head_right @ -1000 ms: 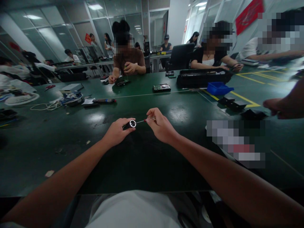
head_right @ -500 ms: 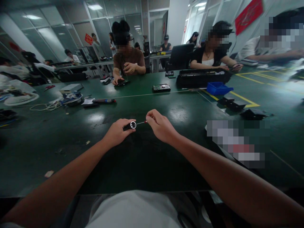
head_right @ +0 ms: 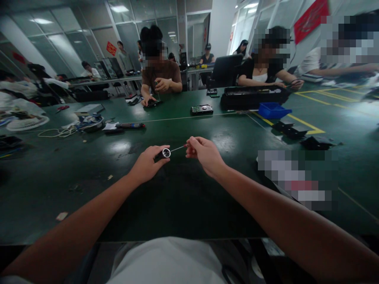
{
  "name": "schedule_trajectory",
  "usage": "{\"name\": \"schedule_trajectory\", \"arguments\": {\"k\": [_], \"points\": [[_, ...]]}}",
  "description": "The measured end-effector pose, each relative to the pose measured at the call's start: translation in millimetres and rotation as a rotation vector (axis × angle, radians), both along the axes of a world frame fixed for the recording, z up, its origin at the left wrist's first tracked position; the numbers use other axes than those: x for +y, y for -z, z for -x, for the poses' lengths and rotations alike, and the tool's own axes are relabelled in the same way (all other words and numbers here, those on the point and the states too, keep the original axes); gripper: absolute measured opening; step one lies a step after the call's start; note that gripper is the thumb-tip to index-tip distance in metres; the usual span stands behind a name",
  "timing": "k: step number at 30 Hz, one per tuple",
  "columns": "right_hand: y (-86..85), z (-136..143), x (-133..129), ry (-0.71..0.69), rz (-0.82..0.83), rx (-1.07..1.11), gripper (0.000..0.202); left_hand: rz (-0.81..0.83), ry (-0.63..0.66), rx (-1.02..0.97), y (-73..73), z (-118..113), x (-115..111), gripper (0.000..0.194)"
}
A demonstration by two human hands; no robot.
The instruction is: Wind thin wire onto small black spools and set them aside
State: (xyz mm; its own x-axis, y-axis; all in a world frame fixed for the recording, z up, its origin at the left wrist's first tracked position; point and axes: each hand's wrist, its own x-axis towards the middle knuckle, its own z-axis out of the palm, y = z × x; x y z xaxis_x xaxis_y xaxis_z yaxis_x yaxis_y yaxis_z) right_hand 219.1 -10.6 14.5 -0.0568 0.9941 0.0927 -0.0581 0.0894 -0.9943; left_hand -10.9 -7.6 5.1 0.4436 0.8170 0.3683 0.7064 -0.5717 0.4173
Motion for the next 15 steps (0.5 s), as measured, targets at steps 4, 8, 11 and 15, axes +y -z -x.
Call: {"name": "schedule_trajectory", "arguments": {"k": [4, 8, 11, 15], "points": [[2.8, -1, 5, 0.132, 0.143, 0.020, 0.025, 0.001, 0.053, 0.137, 2.5, 0, 4, 0.042], [7.0, 0, 5, 0.134, 0.067, -0.032, 0.021, 0.046, 0.044, 0.155, 6.5, 2, 8, 0.043], [10.7, 1, 4, 0.085, -0.006, -0.058, 0.022, 0.045, 0.040, 0.119, 7.2, 2, 8, 0.044], [10.9, 2, 3, 0.070, -0.069, -0.129, 0.021, 0.054, 0.052, 0.091, 6.0, 0, 6, 0.043]]}}
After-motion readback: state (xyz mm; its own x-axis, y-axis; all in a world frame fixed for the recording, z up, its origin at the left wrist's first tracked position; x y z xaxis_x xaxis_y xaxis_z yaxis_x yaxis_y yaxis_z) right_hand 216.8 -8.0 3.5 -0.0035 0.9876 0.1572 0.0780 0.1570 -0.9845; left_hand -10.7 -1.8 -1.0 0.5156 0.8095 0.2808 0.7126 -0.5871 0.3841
